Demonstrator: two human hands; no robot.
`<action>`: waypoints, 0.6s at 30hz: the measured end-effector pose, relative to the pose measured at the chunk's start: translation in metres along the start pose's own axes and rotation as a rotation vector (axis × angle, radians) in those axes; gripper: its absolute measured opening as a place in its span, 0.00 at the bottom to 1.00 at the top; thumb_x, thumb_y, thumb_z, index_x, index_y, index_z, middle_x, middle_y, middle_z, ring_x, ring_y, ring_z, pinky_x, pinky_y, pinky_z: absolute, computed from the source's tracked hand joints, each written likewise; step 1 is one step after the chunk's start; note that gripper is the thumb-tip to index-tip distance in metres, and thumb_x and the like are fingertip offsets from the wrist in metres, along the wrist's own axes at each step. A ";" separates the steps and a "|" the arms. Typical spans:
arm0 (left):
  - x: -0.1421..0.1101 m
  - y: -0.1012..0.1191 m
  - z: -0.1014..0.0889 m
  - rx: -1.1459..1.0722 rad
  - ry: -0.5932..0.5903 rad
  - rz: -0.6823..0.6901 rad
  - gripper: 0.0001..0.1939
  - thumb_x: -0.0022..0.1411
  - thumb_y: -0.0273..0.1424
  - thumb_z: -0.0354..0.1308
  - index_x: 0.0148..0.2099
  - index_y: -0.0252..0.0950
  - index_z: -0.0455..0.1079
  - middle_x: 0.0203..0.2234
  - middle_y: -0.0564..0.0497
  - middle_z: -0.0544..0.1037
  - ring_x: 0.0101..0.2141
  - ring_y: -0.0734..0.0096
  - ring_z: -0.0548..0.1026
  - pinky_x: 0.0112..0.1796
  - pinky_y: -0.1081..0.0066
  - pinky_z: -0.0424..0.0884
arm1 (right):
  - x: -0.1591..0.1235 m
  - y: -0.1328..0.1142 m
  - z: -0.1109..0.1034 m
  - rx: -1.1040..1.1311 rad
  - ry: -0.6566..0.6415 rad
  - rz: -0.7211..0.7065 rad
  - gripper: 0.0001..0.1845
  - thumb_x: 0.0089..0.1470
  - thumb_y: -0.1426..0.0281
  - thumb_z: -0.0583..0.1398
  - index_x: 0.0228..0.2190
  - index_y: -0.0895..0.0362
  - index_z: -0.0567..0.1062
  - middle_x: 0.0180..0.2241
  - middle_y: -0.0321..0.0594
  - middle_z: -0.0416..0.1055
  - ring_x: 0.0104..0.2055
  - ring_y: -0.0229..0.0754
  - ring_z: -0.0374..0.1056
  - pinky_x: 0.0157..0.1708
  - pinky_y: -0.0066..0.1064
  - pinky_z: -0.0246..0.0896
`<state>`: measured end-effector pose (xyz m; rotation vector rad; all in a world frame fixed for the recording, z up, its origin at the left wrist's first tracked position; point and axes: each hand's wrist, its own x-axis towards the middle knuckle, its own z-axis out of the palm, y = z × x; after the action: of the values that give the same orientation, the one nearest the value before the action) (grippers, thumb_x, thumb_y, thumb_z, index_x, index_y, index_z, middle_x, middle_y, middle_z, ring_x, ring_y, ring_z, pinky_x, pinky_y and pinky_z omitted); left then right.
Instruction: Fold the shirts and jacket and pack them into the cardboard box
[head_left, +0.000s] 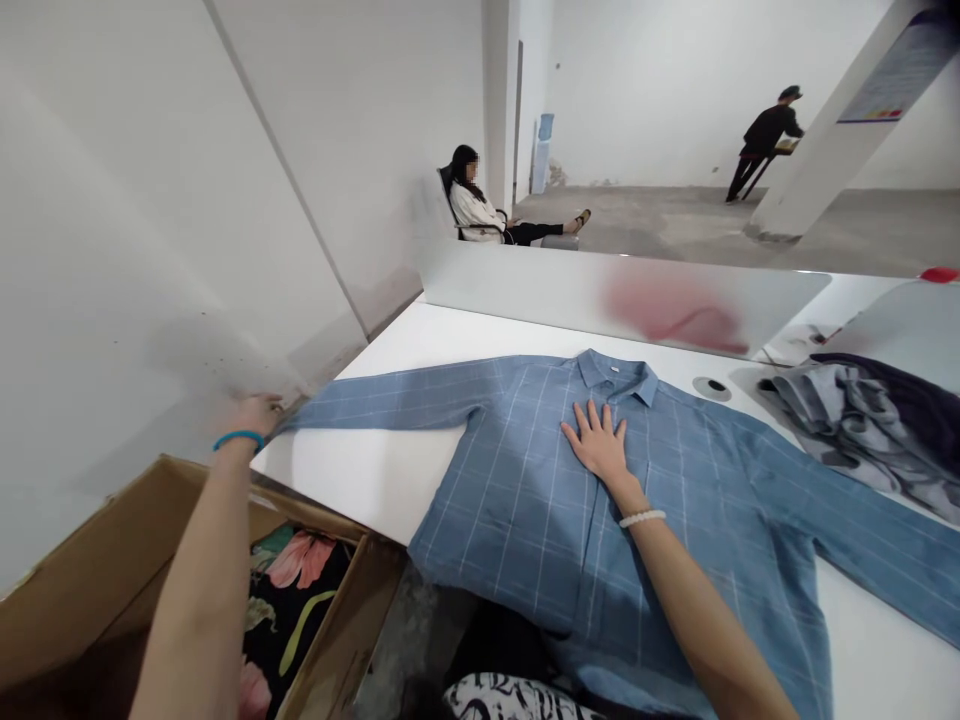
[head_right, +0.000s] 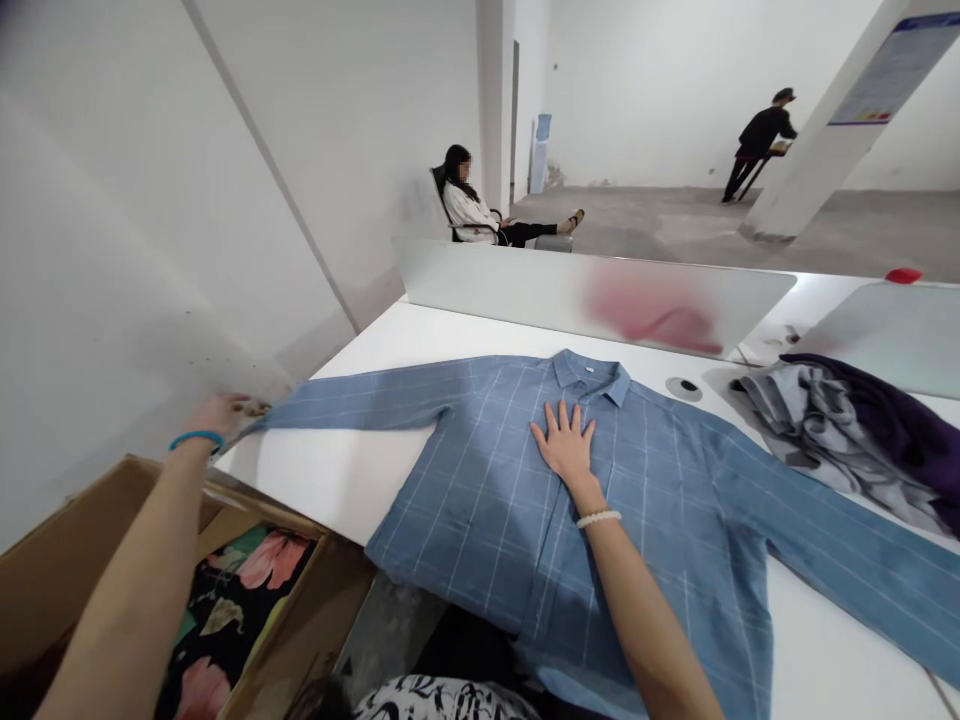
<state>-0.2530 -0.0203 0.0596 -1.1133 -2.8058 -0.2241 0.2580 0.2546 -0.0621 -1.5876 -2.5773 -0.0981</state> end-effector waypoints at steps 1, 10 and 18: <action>-0.004 0.017 0.006 0.023 -0.028 0.011 0.18 0.61 0.31 0.47 0.45 0.27 0.73 0.38 0.36 0.78 0.40 0.52 0.76 0.42 0.58 0.71 | 0.000 0.000 0.000 -0.002 0.003 -0.001 0.33 0.62 0.52 0.41 0.63 0.53 0.53 0.65 0.45 0.47 0.66 0.62 0.38 0.58 0.62 0.38; -0.042 0.170 0.088 0.044 -0.224 0.351 0.30 0.66 0.44 0.38 0.65 0.36 0.53 0.61 0.41 0.61 0.59 0.52 0.60 0.56 0.52 0.54 | -0.001 -0.001 -0.002 0.001 -0.012 0.001 0.33 0.63 0.52 0.41 0.63 0.54 0.53 0.65 0.46 0.46 0.66 0.61 0.38 0.58 0.61 0.38; -0.019 0.186 0.093 0.069 -0.244 0.489 0.31 0.66 0.40 0.36 0.67 0.33 0.48 0.66 0.44 0.49 0.65 0.52 0.45 0.60 0.45 0.39 | 0.002 0.005 -0.013 0.058 0.059 0.005 0.30 0.63 0.54 0.40 0.59 0.52 0.62 0.62 0.46 0.55 0.64 0.57 0.46 0.59 0.57 0.38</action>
<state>-0.1165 0.1175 -0.0173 -1.8650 -2.5924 0.0586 0.2624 0.2567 -0.0489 -1.5476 -2.5075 -0.0682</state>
